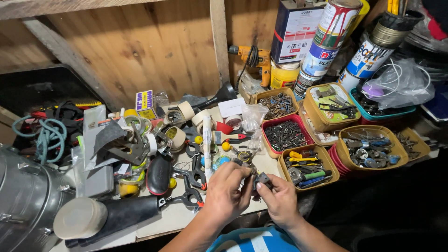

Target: Inspecting and assembling small metal hardware components by hand at a workbench

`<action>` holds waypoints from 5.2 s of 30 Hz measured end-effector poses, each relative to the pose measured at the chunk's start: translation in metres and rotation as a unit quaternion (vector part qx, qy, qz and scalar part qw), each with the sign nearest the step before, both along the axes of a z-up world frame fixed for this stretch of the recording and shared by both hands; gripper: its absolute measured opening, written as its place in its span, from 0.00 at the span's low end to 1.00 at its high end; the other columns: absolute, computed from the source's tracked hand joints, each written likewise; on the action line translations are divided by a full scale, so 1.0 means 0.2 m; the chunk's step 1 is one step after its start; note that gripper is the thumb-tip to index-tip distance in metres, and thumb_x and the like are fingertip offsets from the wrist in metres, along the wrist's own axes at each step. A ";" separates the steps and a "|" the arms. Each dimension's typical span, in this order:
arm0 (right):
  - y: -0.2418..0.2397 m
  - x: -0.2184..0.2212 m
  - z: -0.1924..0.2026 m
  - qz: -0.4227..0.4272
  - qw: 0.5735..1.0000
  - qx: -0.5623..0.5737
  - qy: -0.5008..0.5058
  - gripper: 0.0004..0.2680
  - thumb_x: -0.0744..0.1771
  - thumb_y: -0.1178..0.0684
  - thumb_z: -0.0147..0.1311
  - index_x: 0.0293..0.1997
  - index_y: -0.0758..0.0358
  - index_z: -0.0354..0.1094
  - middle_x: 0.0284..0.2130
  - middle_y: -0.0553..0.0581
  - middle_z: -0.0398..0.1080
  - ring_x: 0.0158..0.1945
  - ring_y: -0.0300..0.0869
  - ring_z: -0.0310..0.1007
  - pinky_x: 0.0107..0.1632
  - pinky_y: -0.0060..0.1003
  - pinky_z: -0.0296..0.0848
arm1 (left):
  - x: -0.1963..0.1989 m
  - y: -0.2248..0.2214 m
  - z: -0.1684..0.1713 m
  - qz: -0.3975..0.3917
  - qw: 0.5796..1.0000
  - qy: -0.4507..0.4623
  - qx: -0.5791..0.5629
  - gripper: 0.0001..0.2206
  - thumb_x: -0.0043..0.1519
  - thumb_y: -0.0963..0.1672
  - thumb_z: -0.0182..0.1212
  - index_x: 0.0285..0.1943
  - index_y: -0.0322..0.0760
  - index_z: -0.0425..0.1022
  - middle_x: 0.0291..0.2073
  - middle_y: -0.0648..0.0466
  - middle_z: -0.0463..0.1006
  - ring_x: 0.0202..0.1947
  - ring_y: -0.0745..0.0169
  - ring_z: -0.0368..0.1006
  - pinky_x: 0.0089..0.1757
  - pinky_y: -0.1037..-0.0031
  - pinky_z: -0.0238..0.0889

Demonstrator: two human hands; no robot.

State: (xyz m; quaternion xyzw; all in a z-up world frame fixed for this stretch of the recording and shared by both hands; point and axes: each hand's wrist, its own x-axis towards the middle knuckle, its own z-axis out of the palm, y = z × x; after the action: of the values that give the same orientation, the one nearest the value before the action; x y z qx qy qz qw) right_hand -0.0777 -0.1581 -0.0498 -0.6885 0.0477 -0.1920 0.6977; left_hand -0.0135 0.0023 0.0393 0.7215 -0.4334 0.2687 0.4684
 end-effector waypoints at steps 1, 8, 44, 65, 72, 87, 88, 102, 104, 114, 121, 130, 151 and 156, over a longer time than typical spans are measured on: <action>0.00 0.00 0.00 0.000 1.000 -0.001 0.000 0.05 0.65 0.56 0.58 0.35 0.68 0.76 0.21 0.52 0.72 0.22 0.35 0.69 0.26 0.30 0.75 | 0.00 0.00 0.00 0.000 1.000 0.000 -0.001 0.05 0.62 0.38 0.62 0.41 0.30 0.71 0.33 0.46 0.76 0.32 0.54 0.72 0.32 0.69 0.67; 0.00 0.00 -0.01 0.006 0.999 0.019 0.032 0.07 0.65 0.55 0.58 0.34 0.71 0.76 0.19 0.58 0.75 0.20 0.40 0.74 0.26 0.33 0.80 | 0.00 0.01 -0.03 0.000 0.999 0.052 -0.007 0.03 0.62 0.39 0.62 0.40 0.32 0.73 0.35 0.49 0.78 0.34 0.56 0.75 0.35 0.69 0.70; -0.06 -0.07 0.39 0.038 0.827 -0.498 -0.258 0.09 0.62 0.63 0.57 0.45 0.72 0.68 0.39 0.67 0.74 0.38 0.54 0.76 0.46 0.44 0.77 | 0.00 0.15 0.01 -0.089 0.984 0.007 0.153 0.10 0.68 0.43 0.59 0.51 0.27 0.71 0.40 0.44 0.77 0.34 0.47 0.73 0.38 0.62 0.70; -0.05 -0.05 0.22 0.041 0.859 -0.456 -0.230 0.07 0.63 0.63 0.56 0.43 0.69 0.70 0.34 0.63 0.73 0.36 0.53 0.76 0.43 0.43 0.78 | 0.01 0.13 -0.24 -0.055 0.988 0.006 0.147 0.11 0.68 0.43 0.57 0.53 0.27 0.71 0.36 0.45 0.76 0.33 0.47 0.73 0.37 0.63 0.70; -0.08 -0.07 0.15 0.014 0.890 -0.408 -0.204 0.04 0.63 0.63 0.58 0.38 0.69 0.71 0.30 0.61 0.73 0.33 0.49 0.75 0.40 0.38 0.76 | 0.01 0.06 -0.39 -0.061 0.986 0.079 0.130 0.11 0.66 0.44 0.62 0.51 0.32 0.75 0.40 0.46 0.81 0.38 0.50 0.79 0.40 0.66 0.74; -0.31 -0.20 0.14 -0.113 0.924 -0.343 -0.128 0.05 0.60 0.61 0.63 0.33 0.61 0.72 0.26 0.51 0.76 0.28 0.40 0.77 0.38 0.32 0.77 | -0.03 -0.27 -0.34 -0.140 0.981 0.125 0.046 0.10 0.67 0.44 0.60 0.51 0.31 0.75 0.40 0.45 0.83 0.38 0.50 0.82 0.40 0.67 0.75; -0.32 -0.21 0.16 -0.116 0.923 -0.344 -0.126 0.05 0.60 0.61 0.63 0.33 0.61 0.72 0.26 0.51 0.76 0.28 0.40 0.77 0.38 0.32 0.77 | -0.03 -0.28 -0.34 -0.144 0.981 0.126 0.046 0.10 0.67 0.44 0.60 0.51 0.31 0.75 0.40 0.45 0.83 0.38 0.50 0.82 0.40 0.67 0.75; -0.44 -0.19 0.12 -0.065 0.914 -0.380 -0.122 0.07 0.59 0.64 0.60 0.36 0.64 0.73 0.31 0.56 0.77 0.33 0.43 0.79 0.42 0.33 0.79 | -0.01 -0.38 -0.43 -0.145 0.976 0.138 0.083 0.10 0.66 0.44 0.61 0.51 0.32 0.76 0.39 0.45 0.83 0.37 0.49 0.81 0.39 0.65 0.74; -0.44 -0.17 0.16 -0.067 0.908 -0.386 -0.147 0.06 0.60 0.65 0.60 0.37 0.65 0.73 0.31 0.57 0.77 0.34 0.43 0.79 0.42 0.33 0.79 | 0.00 -0.40 -0.41 -0.156 0.975 0.139 0.074 0.10 0.67 0.43 0.60 0.52 0.31 0.75 0.40 0.45 0.83 0.38 0.49 0.81 0.40 0.65 0.74; -0.46 -0.16 0.34 -0.122 0.809 -0.518 -0.248 0.03 0.65 0.61 0.58 0.38 0.69 0.70 0.34 0.61 0.76 0.37 0.49 0.79 0.45 0.40 0.81 | 0.08 -0.48 -0.37 -0.132 0.985 0.109 0.013 0.18 0.63 0.46 0.68 0.59 0.35 0.72 0.42 0.48 0.84 0.39 0.57 0.83 0.42 0.72 0.76; -0.52 -0.15 0.27 -0.106 0.774 -0.568 -0.259 0.07 0.68 0.54 0.54 0.42 0.68 0.70 0.39 0.62 0.76 0.42 0.51 0.79 0.48 0.42 0.78 | 0.05 -0.47 -0.39 -0.206 0.763 0.611 -0.034 0.07 0.58 0.41 0.65 0.36 0.28 0.85 0.19 0.51 0.76 0.15 0.66 0.69 0.21 0.78 0.62; -0.47 -0.11 0.29 -0.053 0.734 -0.620 -0.270 0.08 0.69 0.56 0.48 0.41 0.71 0.71 0.39 0.64 0.72 0.41 0.53 0.73 0.48 0.46 0.74 | -0.07 -0.54 -0.27 -0.077 0.632 0.743 -0.208 0.04 0.53 0.37 0.74 0.30 0.27 0.83 0.20 0.52 0.77 0.18 0.66 0.61 0.24 0.77 0.55; -0.38 -0.18 0.14 -0.140 0.967 -0.201 -0.068 0.07 0.66 0.56 0.54 0.39 0.69 0.76 0.36 0.60 0.77 0.40 0.42 0.78 0.44 0.31 0.77 | 0.06 -0.35 -0.21 -0.194 0.863 0.462 -0.065 0.03 0.57 0.40 0.68 0.31 0.36 0.82 0.26 0.58 0.77 0.30 0.69 0.71 0.36 0.77 0.66; -0.41 -0.15 0.13 -0.149 0.966 -0.204 -0.054 0.05 0.65 0.58 0.55 0.37 0.67 0.78 0.34 0.58 0.78 0.39 0.42 0.79 0.46 0.31 0.77 | 0.06 -0.35 -0.33 -0.268 0.735 0.602 -0.159 0.04 0.56 0.39 0.69 0.31 0.31 0.78 0.28 0.55 0.74 0.28 0.67 0.70 0.33 0.74 0.71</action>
State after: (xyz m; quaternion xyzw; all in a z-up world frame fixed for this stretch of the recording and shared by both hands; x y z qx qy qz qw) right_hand -0.1068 -0.2403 -0.0244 -0.7896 0.0717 -0.3366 0.5080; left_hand -0.0022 -0.0684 -0.0261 0.5019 -0.1871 -0.2933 0.7918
